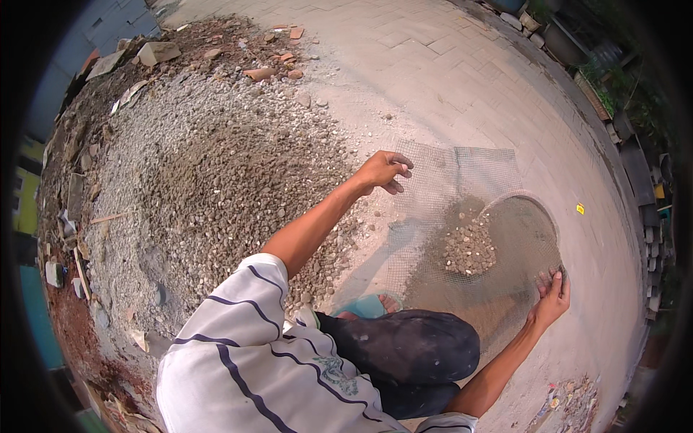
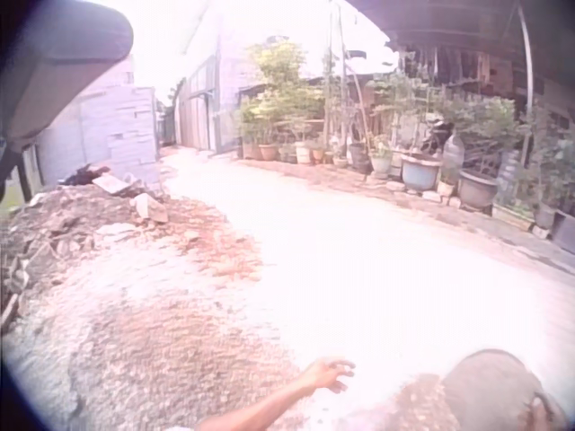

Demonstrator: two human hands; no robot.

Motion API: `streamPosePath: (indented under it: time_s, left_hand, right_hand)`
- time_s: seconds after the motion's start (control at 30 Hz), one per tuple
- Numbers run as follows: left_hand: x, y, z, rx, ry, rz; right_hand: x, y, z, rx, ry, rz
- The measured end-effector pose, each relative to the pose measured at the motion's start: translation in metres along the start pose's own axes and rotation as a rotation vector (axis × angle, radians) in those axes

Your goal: The person scoops a pile of sand and gravel with a trowel and pours it into a mesh sieve held in both hands. They shake the sieve to separate the fine sand from the larger stones, then dump the remaining stones onto the ground and repeat the process.

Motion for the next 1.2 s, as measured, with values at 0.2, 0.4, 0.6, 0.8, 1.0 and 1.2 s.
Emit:
streamPosePath:
  time_s: [0.2, 0.4, 0.6, 0.8, 1.0, 1.2]
  left_hand:
    - [-0.008, 0.036, 0.084, 0.139, 0.074, 0.041]
    - [0.109, 0.133, 0.305, -0.053, 0.435, -0.296]
    - [0.33, 0.076, 0.551, 0.297, 1.301, -0.379]
    - [0.483, 0.039, 0.634, 0.562, 1.394, -0.776]
    - [0.484, -0.006, 0.59, 0.493, 1.467, -0.897]
    - [0.469, 0.023, 0.542, 0.415, 1.372, -1.015]
  right_hand:
    - [0.018, -0.067, -0.117, -0.026, -0.27, 0.172]
    - [0.111, -0.181, -0.257, -0.393, -0.807, 0.638]
    - [0.267, -0.255, -0.379, -0.371, -0.99, 1.322]
    - [0.346, -0.255, -0.418, -0.616, -0.998, 1.348]
    - [0.348, -0.214, -0.413, -0.622, -0.926, 1.421]
    - [0.307, -0.23, -0.392, -0.637, -0.781, 1.418]
Point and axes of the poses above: each hand's wrist, its own x-axis away from the middle knuckle, its own z-axis out of the back of the hand, y = z × x, the point moved 7 cm from there along -x, towards the middle knuckle, and after that the axes turned 1 degree about y, right-handed, at the moved point
